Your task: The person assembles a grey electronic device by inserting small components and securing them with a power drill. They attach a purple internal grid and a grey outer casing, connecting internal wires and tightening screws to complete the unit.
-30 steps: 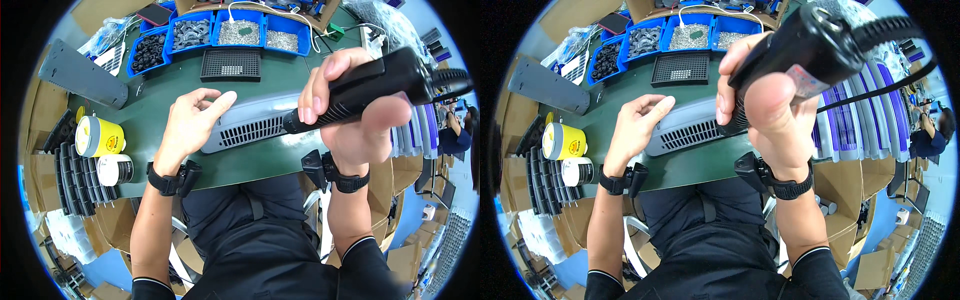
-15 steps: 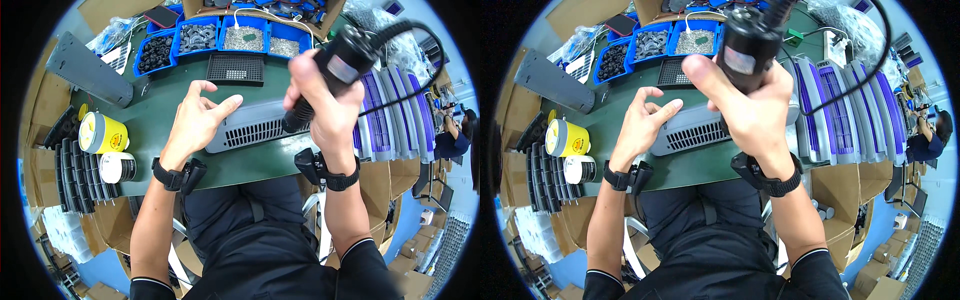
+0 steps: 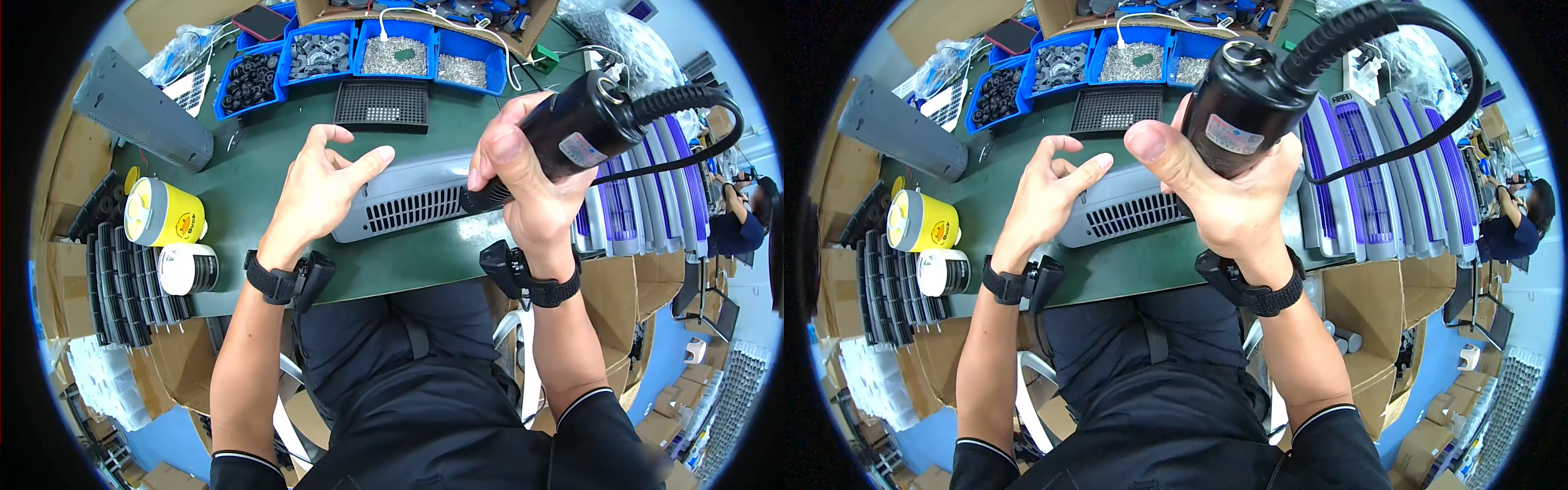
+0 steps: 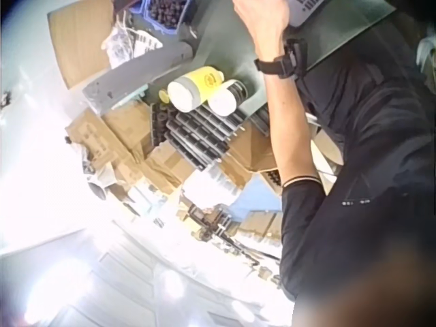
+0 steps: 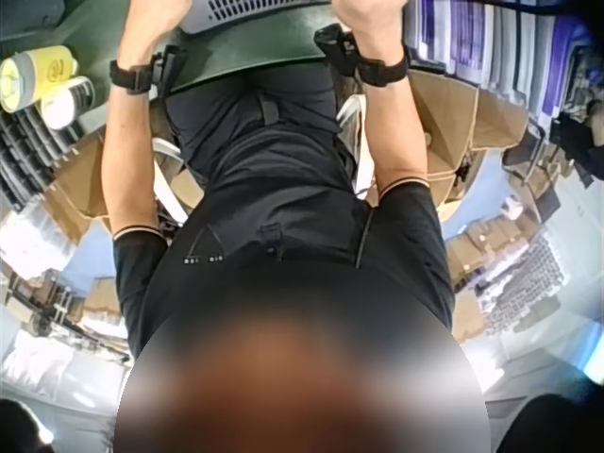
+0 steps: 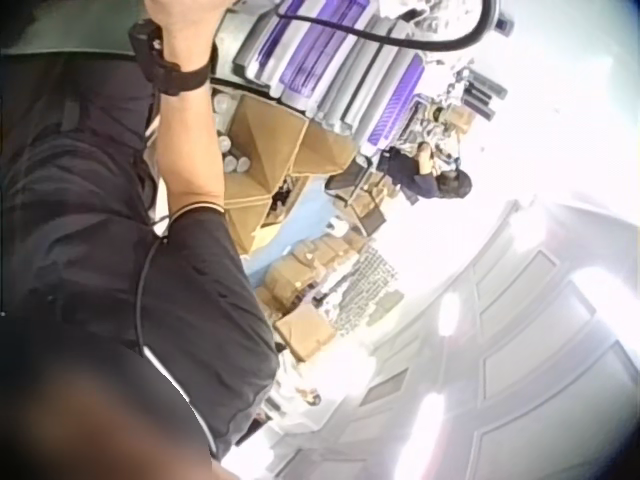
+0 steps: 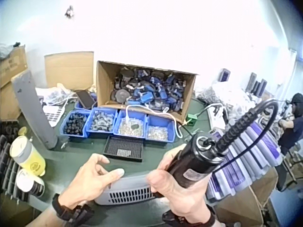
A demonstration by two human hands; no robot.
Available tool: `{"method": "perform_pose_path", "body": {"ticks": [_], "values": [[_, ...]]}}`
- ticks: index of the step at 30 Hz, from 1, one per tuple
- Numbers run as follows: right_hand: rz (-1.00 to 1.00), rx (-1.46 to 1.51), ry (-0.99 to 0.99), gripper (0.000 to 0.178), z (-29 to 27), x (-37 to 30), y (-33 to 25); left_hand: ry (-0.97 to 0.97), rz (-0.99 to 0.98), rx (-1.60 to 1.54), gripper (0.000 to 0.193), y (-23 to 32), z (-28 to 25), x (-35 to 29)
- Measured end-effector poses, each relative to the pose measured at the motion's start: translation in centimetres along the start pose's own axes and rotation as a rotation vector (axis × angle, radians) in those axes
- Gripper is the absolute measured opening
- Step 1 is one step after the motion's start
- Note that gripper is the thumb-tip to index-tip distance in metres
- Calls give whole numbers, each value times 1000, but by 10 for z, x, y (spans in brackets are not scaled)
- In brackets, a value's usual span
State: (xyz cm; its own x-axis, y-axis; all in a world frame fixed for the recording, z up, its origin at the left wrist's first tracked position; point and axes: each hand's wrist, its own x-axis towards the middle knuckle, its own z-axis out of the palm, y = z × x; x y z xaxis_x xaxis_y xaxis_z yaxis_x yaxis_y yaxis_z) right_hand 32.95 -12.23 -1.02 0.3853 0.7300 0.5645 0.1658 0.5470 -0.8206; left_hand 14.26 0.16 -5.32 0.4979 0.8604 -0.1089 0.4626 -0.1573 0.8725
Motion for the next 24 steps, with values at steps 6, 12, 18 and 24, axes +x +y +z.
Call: {"method": "perform_pose_path", "body": {"ticks": [6,12,18,24], "values": [[33,4,-28,33,0,2,-1,0,3,-29,67,-5,1,3],[-1,160,-76,47,5,6,-22,21,84,-75,54,-20,4,8],[48,365,-9,54,65,-14,-12,2,-17,-41,41,-15,-2,5],[33,204,-21,59,82,-26,-7,14,-42,-56,42,-14,-1,2]]}}
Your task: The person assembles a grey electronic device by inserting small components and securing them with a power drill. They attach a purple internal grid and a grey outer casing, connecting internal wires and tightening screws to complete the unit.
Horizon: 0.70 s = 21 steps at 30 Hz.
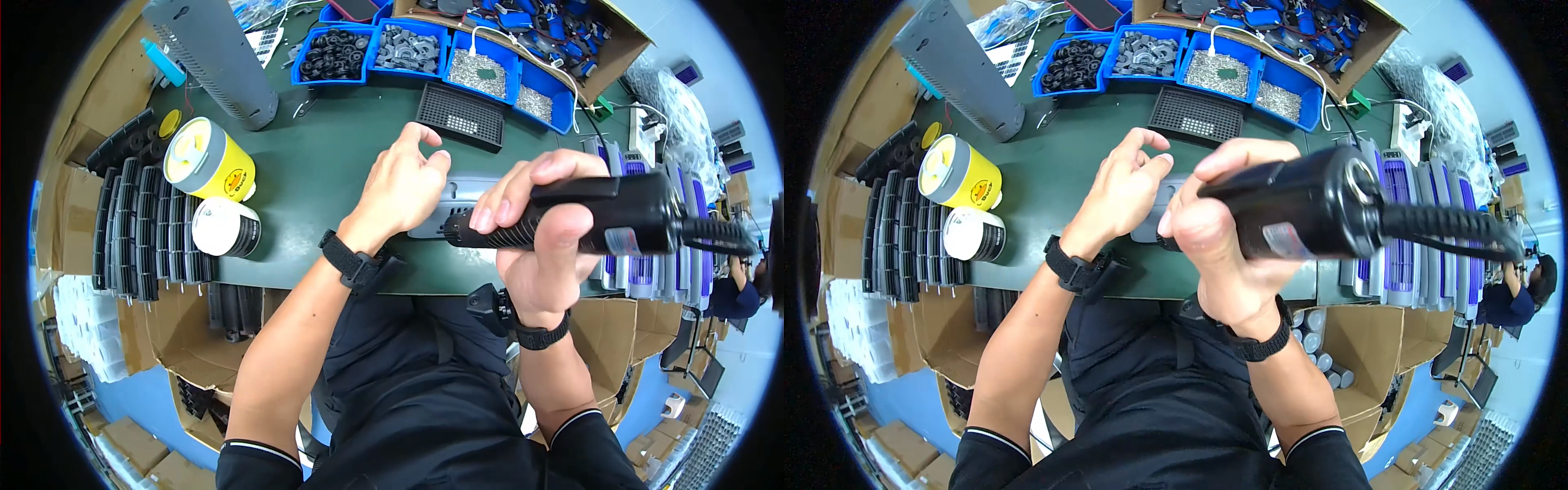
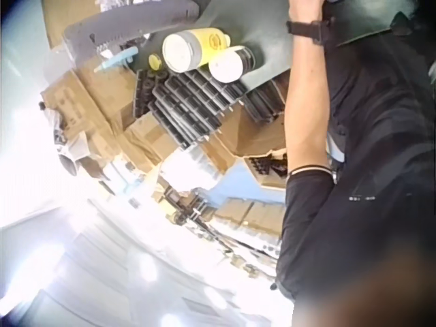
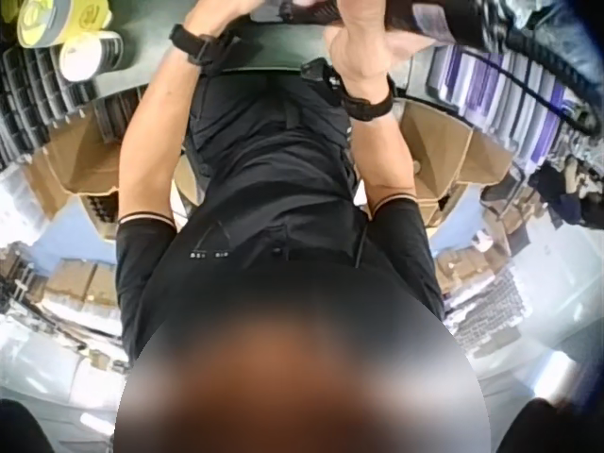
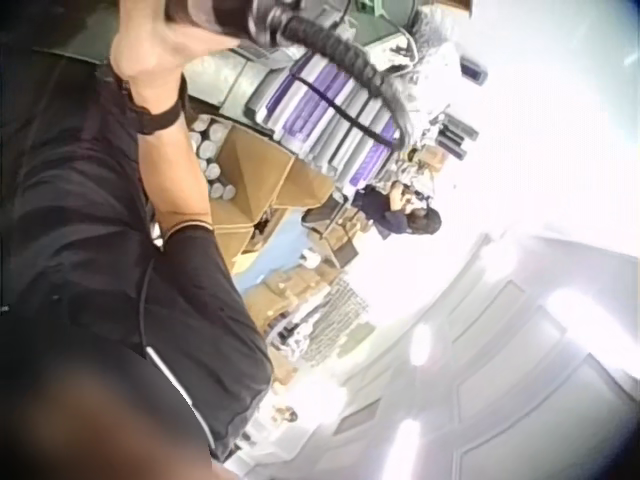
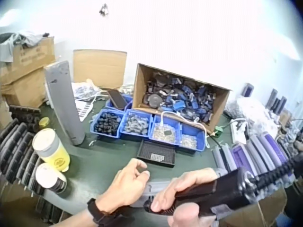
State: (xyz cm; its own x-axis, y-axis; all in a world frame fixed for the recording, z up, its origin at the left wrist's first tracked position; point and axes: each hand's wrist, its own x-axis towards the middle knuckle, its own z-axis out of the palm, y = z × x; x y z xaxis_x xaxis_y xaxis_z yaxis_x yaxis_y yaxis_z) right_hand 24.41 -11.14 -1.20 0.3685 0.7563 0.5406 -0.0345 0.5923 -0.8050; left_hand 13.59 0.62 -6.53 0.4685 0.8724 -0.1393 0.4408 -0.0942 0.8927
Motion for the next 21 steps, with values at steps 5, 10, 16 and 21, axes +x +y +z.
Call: {"method": "perform_pose_path", "body": {"ticks": [5,10,16,21], "values": [[-36,-126,-23,58,5,4,-3,-24,10,-4,43,-5,-1,1],[-149,-169,1,38,11,8,20,-60,58,-39,42,-9,1,5],[148,-247,94,21,38,37,9,43,297,-41,42,-42,14,19],[-243,-200,-64,29,21,12,24,12,222,-16,41,-27,9,12]]}}
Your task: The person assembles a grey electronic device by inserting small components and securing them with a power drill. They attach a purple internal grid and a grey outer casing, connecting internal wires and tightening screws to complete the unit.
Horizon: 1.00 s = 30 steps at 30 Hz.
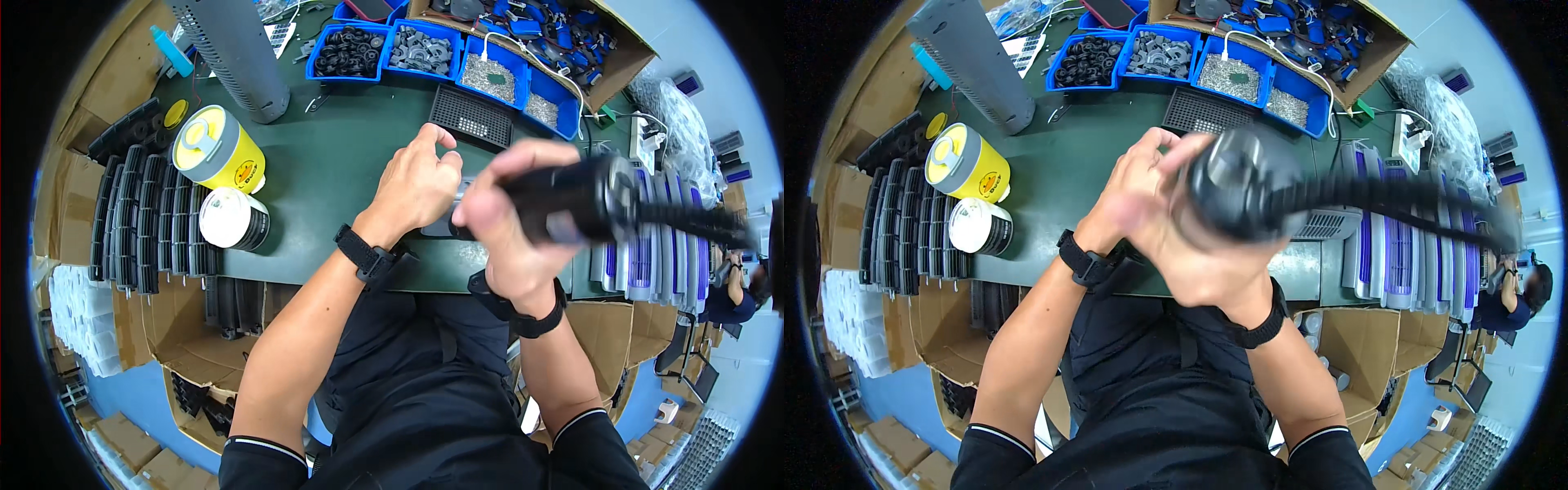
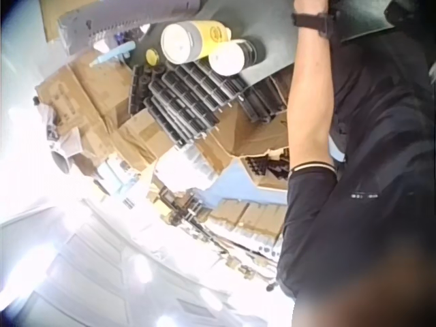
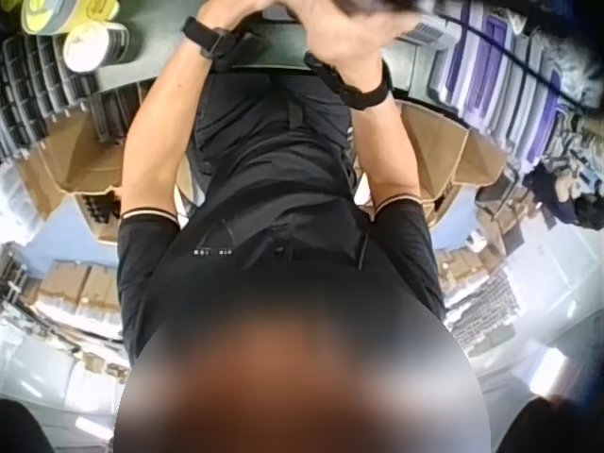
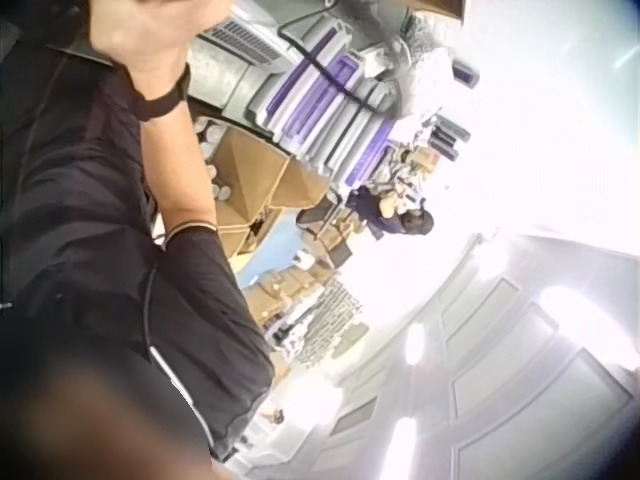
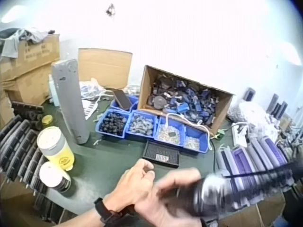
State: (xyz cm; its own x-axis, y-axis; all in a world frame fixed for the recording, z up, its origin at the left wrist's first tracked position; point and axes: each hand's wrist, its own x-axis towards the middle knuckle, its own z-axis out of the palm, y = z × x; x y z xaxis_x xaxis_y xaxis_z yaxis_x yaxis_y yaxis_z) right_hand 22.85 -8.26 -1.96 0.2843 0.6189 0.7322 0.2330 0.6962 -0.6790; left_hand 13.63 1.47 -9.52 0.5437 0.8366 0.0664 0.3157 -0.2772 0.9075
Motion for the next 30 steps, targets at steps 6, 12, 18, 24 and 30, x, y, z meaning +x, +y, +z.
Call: {"method": "perform_pose_path", "body": {"ticks": [6,12,18,24,30], "values": [[295,-42,53,18,2,24,-5,41,125,49,40,-20,5,5],[223,9,65,19,-3,12,-4,-16,23,7,39,-10,2,2],[217,36,38,18,2,10,-5,-12,37,16,37,-9,0,3],[235,-3,-5,20,-1,9,-4,-9,60,9,35,-8,2,3],[209,56,-61,25,-3,28,-13,104,-21,10,32,6,2,-2]]}}
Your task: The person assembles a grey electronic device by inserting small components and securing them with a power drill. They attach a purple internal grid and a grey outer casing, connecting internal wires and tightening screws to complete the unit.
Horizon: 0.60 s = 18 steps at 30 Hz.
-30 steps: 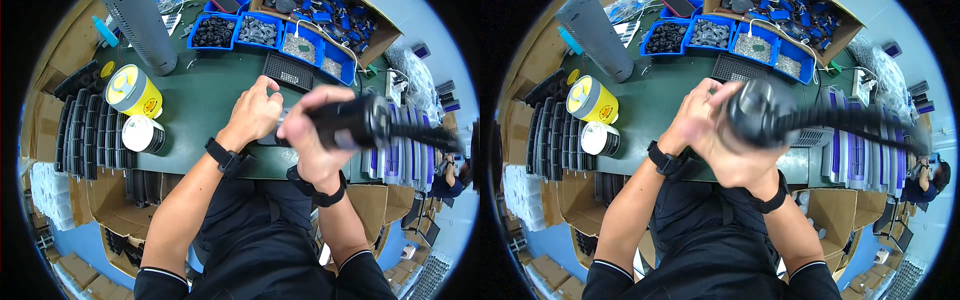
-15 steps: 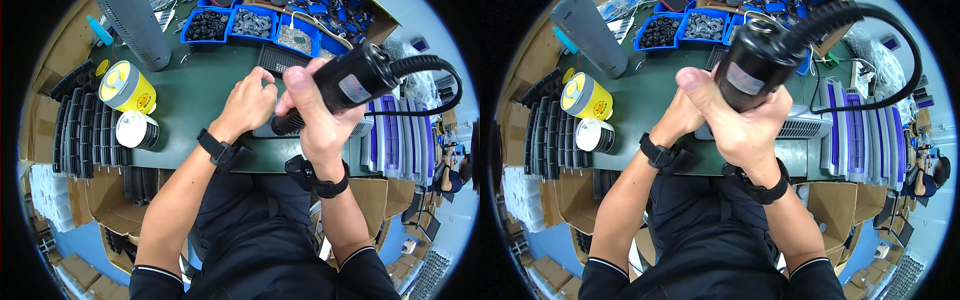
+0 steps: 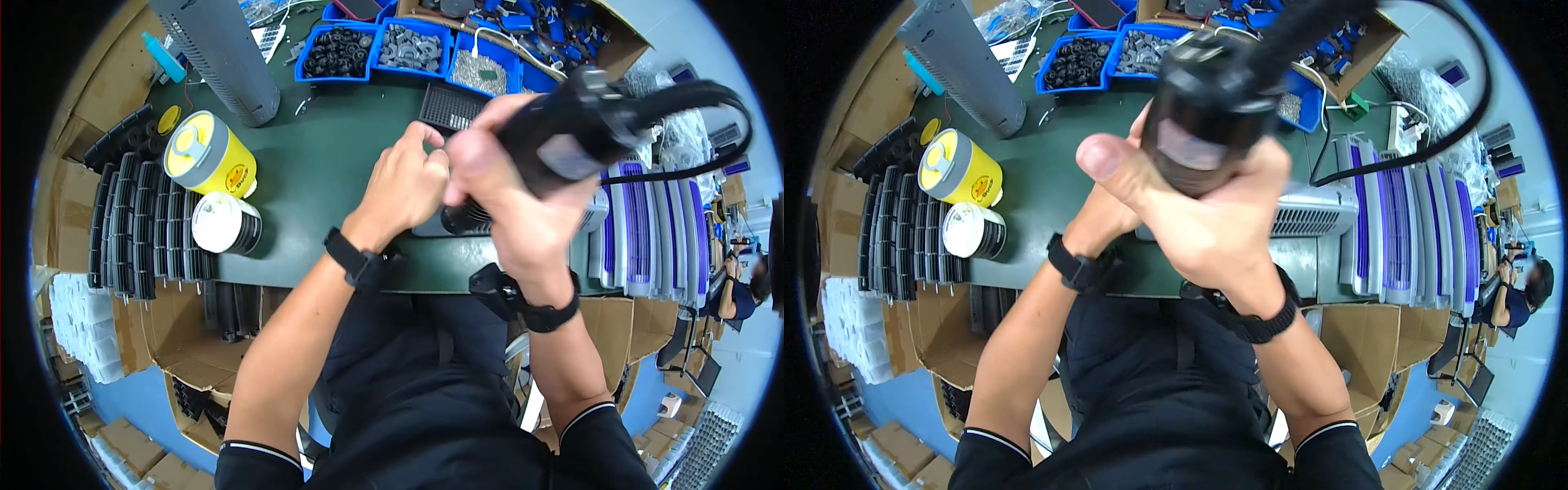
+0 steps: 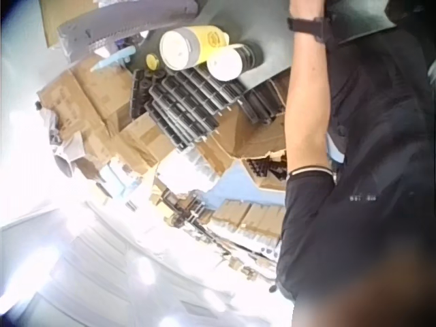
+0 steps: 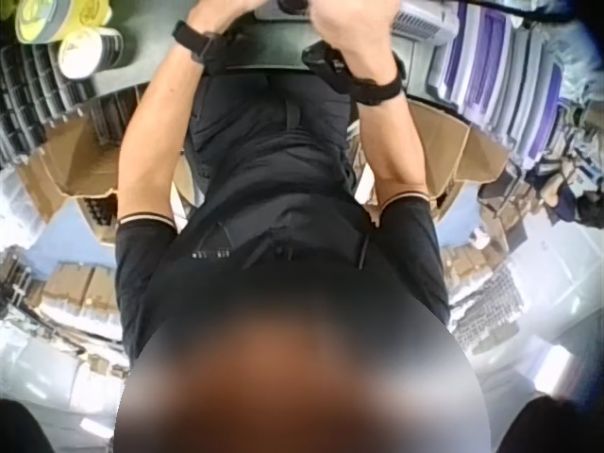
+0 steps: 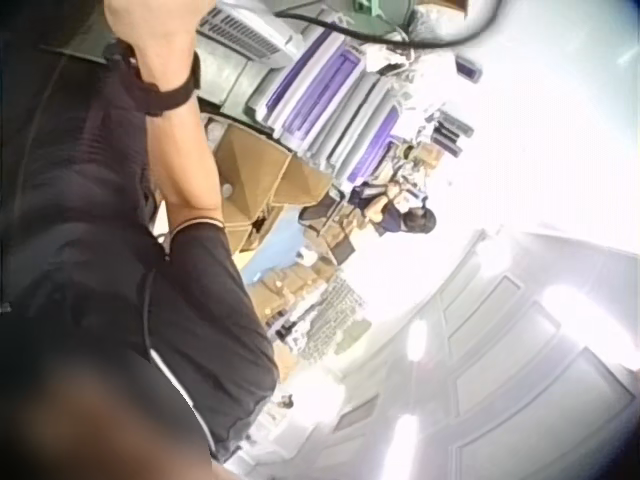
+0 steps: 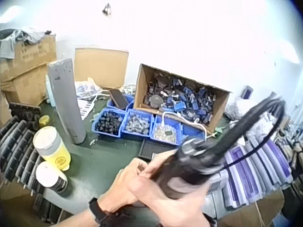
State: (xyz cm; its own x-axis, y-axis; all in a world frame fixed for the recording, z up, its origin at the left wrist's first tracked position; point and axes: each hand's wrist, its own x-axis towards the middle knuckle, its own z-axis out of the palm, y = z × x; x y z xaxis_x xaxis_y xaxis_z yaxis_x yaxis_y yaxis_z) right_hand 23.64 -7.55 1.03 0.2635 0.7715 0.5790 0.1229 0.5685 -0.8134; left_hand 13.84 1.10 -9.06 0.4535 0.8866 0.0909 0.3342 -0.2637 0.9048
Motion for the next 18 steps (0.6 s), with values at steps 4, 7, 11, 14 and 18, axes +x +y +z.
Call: {"method": "perform_pose_path", "body": {"ticks": [4,7,11,14,18], "values": [[-29,32,-15,27,-13,33,-22,164,-129,-80,28,12,5,-16],[-15,13,4,28,-16,46,-4,199,-126,-167,26,11,5,-20],[-17,74,34,32,-21,53,26,184,-147,-234,26,10,6,-18],[35,92,54,38,-18,57,35,178,-139,-247,27,11,5,-18],[81,39,28,43,-22,61,47,128,-170,-205,28,20,-3,-18]]}}
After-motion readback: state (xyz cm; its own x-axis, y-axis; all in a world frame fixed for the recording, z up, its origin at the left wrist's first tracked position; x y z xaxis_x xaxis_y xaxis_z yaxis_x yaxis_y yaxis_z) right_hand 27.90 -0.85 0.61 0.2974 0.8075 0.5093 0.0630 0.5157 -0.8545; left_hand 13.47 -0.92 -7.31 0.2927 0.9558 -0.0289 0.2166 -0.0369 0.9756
